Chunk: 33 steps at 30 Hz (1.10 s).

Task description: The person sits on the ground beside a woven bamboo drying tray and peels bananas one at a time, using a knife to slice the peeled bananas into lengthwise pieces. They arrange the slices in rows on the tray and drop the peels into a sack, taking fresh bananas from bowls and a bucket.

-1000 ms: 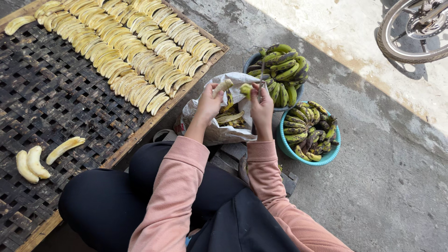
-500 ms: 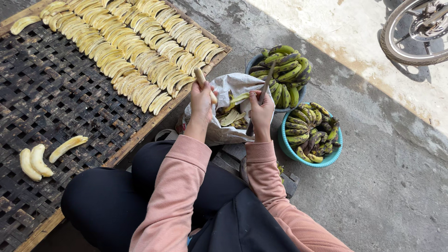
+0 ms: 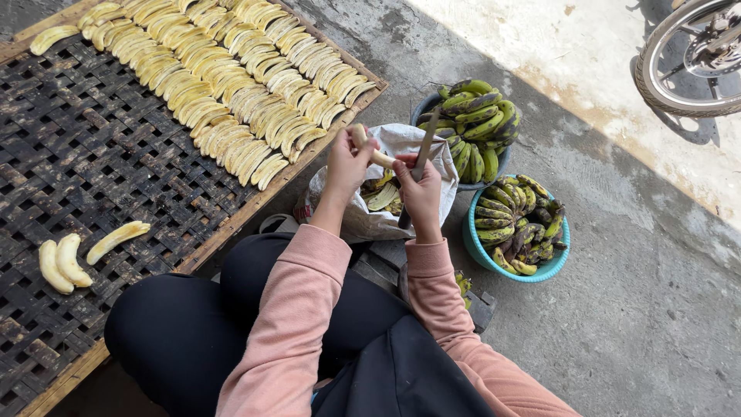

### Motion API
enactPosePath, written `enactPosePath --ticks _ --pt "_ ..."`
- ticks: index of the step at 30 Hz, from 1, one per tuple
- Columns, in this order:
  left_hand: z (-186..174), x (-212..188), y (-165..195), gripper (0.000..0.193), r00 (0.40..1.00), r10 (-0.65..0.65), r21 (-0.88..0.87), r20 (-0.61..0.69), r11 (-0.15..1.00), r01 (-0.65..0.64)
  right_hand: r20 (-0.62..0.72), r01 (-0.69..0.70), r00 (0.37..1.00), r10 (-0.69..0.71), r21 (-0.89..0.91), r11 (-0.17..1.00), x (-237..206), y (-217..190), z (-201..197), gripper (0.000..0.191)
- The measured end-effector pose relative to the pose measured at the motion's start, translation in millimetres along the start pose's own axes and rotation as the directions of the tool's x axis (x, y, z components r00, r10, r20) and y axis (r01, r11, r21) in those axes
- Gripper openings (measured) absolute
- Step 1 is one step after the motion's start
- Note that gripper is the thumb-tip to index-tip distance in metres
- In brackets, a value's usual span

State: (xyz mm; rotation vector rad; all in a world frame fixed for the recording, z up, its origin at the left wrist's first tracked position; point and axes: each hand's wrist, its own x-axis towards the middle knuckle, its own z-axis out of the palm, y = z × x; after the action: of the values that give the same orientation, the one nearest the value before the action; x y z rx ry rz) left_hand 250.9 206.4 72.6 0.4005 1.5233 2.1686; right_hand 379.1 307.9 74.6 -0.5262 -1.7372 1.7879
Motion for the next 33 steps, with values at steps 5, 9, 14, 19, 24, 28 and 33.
enactPosePath --ticks 5,9,14,19,24,28,33 --pt "-14 19 -8 0.035 0.991 -0.007 -0.636 -0.134 0.768 -0.081 0.326 -0.069 0.945 -0.004 0.211 0.975 -30 -21 32 0.049" --pt "-33 29 -10 0.038 0.968 -0.096 -0.756 -0.231 0.644 -0.116 0.483 0.099 0.876 -0.014 -0.15 0.984 -51 -41 56 0.058" --pt "-44 34 -11 0.036 0.964 -0.077 -0.782 -0.256 0.603 -0.159 0.549 0.427 0.806 -0.223 -0.278 0.86 -57 -58 65 0.053" --pt "-46 37 -12 0.033 0.97 -0.038 -0.789 -0.238 0.59 -0.17 0.532 0.37 0.829 -0.171 -0.292 0.882 -56 -65 68 0.051" --pt "-42 33 -9 0.03 0.973 -0.072 -0.81 -0.221 0.569 -0.142 0.508 0.354 0.848 -0.15 -0.333 0.874 -56 -63 68 0.05" --pt "-35 25 -2 0.032 0.982 -0.089 -0.82 -0.169 0.565 -0.09 0.487 0.365 0.86 -0.154 -0.376 0.852 -50 -56 65 0.051" --pt "-30 11 -2 0.034 0.992 -0.107 -0.792 -0.06 0.61 0.018 0.482 0.38 0.857 -0.183 -0.35 0.856 -39 -45 64 0.051"
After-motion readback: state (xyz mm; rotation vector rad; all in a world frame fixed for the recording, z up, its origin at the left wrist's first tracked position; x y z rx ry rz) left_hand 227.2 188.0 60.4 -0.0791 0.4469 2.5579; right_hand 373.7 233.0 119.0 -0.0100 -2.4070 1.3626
